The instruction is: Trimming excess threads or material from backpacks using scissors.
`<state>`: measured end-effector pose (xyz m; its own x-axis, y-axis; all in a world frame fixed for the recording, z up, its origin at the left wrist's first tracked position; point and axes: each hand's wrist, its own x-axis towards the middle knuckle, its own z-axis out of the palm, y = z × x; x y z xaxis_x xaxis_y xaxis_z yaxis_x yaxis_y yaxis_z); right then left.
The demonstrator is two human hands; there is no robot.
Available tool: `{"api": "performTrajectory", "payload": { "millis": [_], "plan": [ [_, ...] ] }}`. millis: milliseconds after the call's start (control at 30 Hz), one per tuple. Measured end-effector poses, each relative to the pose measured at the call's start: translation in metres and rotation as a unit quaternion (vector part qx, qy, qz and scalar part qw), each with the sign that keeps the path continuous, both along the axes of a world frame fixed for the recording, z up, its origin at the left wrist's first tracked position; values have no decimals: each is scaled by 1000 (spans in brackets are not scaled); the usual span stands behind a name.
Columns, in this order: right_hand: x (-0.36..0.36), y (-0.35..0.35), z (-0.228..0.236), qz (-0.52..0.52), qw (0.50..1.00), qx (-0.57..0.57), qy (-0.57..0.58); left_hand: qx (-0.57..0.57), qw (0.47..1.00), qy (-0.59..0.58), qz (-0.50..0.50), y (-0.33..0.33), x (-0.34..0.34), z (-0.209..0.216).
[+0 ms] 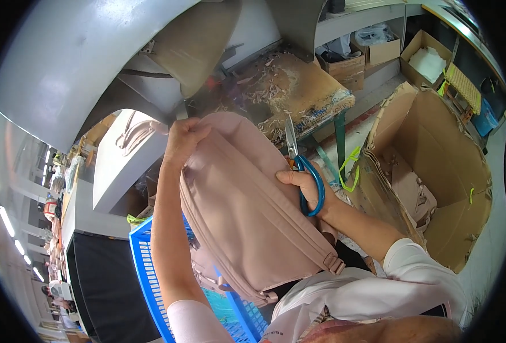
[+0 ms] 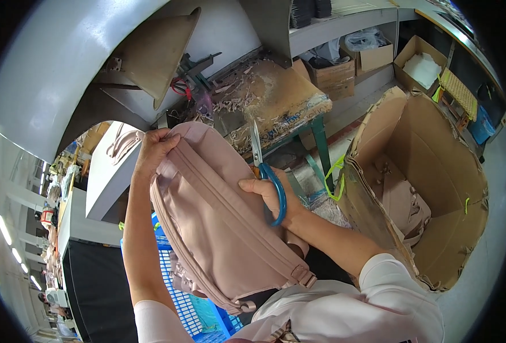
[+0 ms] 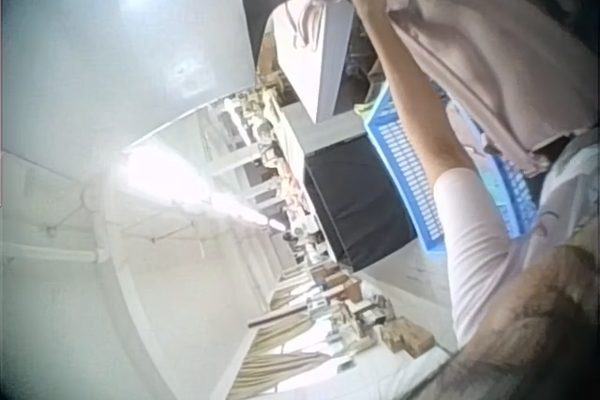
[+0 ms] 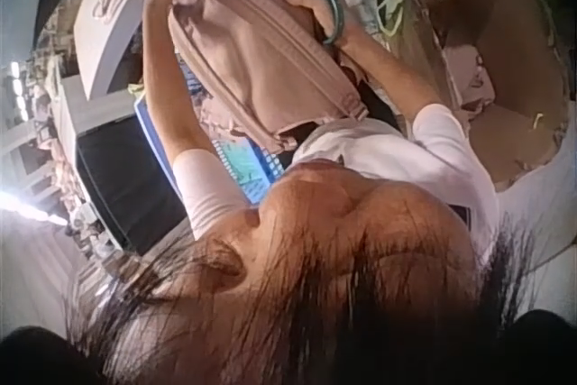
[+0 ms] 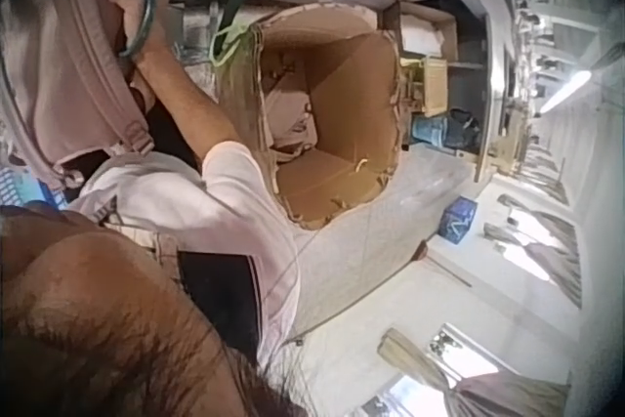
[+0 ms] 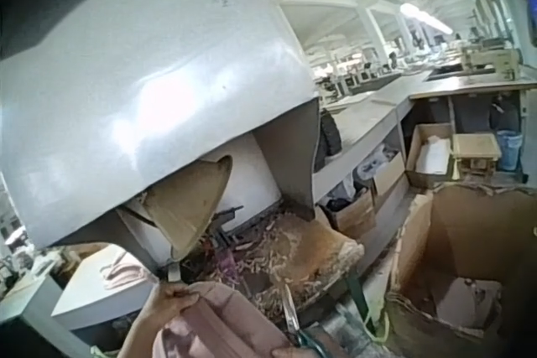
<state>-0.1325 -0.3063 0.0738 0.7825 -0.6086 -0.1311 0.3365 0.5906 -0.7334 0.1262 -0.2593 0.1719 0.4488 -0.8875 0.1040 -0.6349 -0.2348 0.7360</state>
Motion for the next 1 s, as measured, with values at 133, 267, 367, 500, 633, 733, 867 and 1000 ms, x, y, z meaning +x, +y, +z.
{"api": "performTrajectory", "payload": {
  "millis": [133, 267, 367, 500, 633, 733, 867, 1000],
  "plan": [
    [5, -3, 3, -3, 1000, 3, -9, -13, 1000, 7, -1, -8, 10, -6],
    [7, -4, 1, -2, 1000, 7, -24, -35, 999, 13, 18, -11, 12, -11],
    [7, -5, 3, -14, 999, 10, -32, -34, 999, -36, 14, -15, 10, -10],
    [3, -2, 2, -12, 999, 25, -20, -53, 998, -39, 5, -19, 8, -16],
    [-7, 7, -3, -12, 1000, 21, 1, -56, 998, -24, -33, -18, -1, -17],
    [-17, 15, -12, -10, 1000, 22, 2, -40, 995, -77, -47, -9, -19, -11],
    [-34, 23, -27, 0, 1000, 4, -16, -82, 990, -110, -30, 21, -46, -3],
    [-51, 31, -36, -2, 998, -45, -46, -310, 928, -86, 188, 92, -65, -42]
  ]
}}
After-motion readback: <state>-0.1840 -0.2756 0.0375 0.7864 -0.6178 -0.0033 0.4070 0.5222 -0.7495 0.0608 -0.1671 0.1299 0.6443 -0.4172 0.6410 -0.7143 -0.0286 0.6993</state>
